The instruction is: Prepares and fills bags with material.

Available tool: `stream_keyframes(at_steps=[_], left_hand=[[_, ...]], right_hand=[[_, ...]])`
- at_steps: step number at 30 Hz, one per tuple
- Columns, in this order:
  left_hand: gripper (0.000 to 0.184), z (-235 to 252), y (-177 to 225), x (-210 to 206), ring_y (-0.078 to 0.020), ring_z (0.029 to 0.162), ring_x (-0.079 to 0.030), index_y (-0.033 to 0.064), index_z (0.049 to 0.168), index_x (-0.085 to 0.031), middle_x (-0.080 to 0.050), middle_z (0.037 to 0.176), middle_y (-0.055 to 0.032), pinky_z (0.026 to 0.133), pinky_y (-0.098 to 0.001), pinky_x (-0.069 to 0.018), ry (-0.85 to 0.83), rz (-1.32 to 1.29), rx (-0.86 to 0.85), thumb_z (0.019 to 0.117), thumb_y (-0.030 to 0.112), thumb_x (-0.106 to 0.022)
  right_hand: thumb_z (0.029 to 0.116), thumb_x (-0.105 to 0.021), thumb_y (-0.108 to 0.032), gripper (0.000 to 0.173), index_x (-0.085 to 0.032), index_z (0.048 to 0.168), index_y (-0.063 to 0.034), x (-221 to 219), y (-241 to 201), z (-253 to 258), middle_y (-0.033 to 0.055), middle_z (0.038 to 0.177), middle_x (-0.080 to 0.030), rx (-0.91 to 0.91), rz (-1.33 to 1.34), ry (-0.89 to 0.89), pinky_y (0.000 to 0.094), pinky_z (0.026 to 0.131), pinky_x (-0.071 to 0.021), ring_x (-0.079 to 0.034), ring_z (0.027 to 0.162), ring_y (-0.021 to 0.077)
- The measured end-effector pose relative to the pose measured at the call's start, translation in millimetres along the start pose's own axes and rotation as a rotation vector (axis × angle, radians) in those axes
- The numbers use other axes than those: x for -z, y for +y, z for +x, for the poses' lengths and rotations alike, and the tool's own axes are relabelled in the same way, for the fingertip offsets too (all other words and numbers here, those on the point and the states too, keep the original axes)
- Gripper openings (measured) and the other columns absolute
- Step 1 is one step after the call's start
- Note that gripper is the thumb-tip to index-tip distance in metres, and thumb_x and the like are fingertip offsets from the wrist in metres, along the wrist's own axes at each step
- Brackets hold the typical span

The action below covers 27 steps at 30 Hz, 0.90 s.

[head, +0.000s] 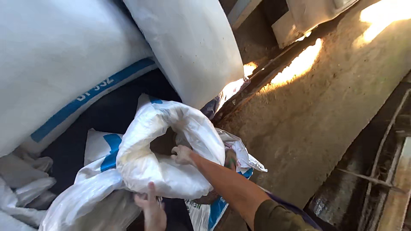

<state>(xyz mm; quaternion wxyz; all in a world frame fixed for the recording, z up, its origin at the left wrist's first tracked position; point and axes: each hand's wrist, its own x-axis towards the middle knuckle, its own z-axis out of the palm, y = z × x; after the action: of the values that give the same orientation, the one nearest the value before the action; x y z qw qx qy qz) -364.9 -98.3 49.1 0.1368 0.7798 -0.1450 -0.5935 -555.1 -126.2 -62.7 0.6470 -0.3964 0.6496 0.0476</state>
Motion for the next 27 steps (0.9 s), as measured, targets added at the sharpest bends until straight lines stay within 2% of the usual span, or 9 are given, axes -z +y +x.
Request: stream_keyframes(at_steps=[2,5,6,8,11,15,20,24,27], left_hand=[[0.100,-32.4,-13.6,-15.2,-0.0445,0.153,-0.018,0.0291,0.164,0.006,-0.011,0.170,-0.0173,0.109,-0.0773,-0.0271,-0.062,-0.038,0.212,0.0968,0.054,-0.063],[0.116,-35.9,-19.2,-47.9,-0.0456,0.146,-0.033,0.0290,0.164,-0.002,-0.025,0.165,-0.0199,0.103,-0.0737,-0.0393,-0.017,-0.019,0.341,0.0824,0.044,-0.084],[0.118,-33.2,-18.5,-56.0,-0.0463,0.141,-0.040,0.0263,0.163,-0.005,-0.032,0.161,-0.0224,0.100,-0.0716,-0.0445,0.042,0.004,0.344,0.0797,0.039,-0.087],[0.122,-25.4,-10.2,-68.6,-0.0503,0.137,-0.043,0.0187,0.163,0.003,-0.031,0.158,-0.0290,0.096,-0.0716,-0.0469,0.178,0.057,0.248,0.0790,0.019,-0.086],[0.119,-35.7,6.5,-91.6,-0.0477,0.138,-0.043,0.0074,0.163,0.005,-0.031,0.158,-0.0326,0.104,-0.0636,-0.0444,0.383,0.067,0.106,0.0793,0.005,-0.081],[0.113,-56.8,16.7,-116.8,-0.0417,0.136,-0.049,0.0069,0.162,0.003,-0.039,0.153,-0.0319,0.108,-0.0542,-0.0459,0.541,-0.052,0.145,0.0850,0.013,-0.080],[0.106,-41.4,33.2,-140.9,-0.0466,0.130,-0.054,0.0115,0.163,-0.006,-0.048,0.146,-0.0325,0.104,-0.0604,-0.0469,0.657,-0.171,0.169,0.0874,0.020,-0.080],[0.106,-45.4,13.1,-155.4,-0.0418,0.131,-0.054,0.0067,0.162,-0.011,-0.048,0.146,-0.0298,0.107,-0.0544,-0.0473,0.767,-0.325,0.066,0.0846,0.019,-0.083],[0.129,-61.6,-15.1,-179.1,-0.0490,0.141,-0.039,0.0078,0.163,-0.011,-0.031,0.156,-0.0346,0.113,-0.0581,-0.0393,0.770,-0.308,0.205,0.0711,0.042,-0.094]], right_hand=[[0.1067,-0.050,-0.025,0.040,-0.060,0.137,-0.0022,20.4,-15.6,-42.6,0.0232,0.136,-0.060,0.055,0.132,0.080,0.0497,0.109,-0.0456,-0.058,0.128,0.0349],[0.1064,-0.051,-0.023,0.037,-0.062,0.135,-0.0022,67.1,-36.1,-112.1,0.0217,0.131,-0.063,0.120,0.212,0.144,0.0458,0.106,-0.0480,-0.061,0.121,0.0316],[0.1065,-0.051,-0.023,0.037,-0.062,0.135,-0.0018,81.8,-40.1,-134.6,0.0212,0.130,-0.063,0.141,0.212,0.145,0.0443,0.106,-0.0484,-0.062,0.121,0.0307],[0.1056,-0.052,-0.020,0.035,-0.063,0.133,0.0002,115.7,-46.6,-164.0,0.0214,0.129,-0.064,0.217,0.199,0.146,0.0423,0.105,-0.0497,-0.063,0.119,0.0296],[0.1060,-0.052,-0.017,0.035,-0.063,0.133,0.0021,178.5,-37.2,-180.5,0.0214,0.131,-0.064,0.316,0.142,0.066,0.0408,0.105,-0.0503,-0.064,0.119,0.0280],[0.1059,-0.052,-0.020,0.036,-0.060,0.135,-0.0002,268.6,67.3,-186.9,0.0167,0.130,-0.066,0.133,0.166,0.091,0.0416,0.100,-0.0552,-0.067,0.114,0.0224],[0.1090,-0.048,-0.021,0.036,-0.058,0.134,0.0024,363.5,212.7,-218.6,0.0244,0.128,-0.064,-0.305,0.108,0.402,0.0503,0.096,-0.0530,-0.065,0.112,0.0333],[0.1100,-0.045,-0.019,0.037,-0.053,0.139,0.0021,358.9,213.8,-231.4,0.0269,0.128,-0.061,-0.338,0.089,0.411,0.0497,0.091,-0.0545,-0.066,0.107,0.0352],[0.1083,-0.048,-0.018,0.035,-0.055,0.136,0.0010,335.3,178.4,-221.0,0.0238,0.122,-0.064,-0.209,0.023,0.376,0.0470,0.086,-0.0560,-0.067,0.099,0.0306]])
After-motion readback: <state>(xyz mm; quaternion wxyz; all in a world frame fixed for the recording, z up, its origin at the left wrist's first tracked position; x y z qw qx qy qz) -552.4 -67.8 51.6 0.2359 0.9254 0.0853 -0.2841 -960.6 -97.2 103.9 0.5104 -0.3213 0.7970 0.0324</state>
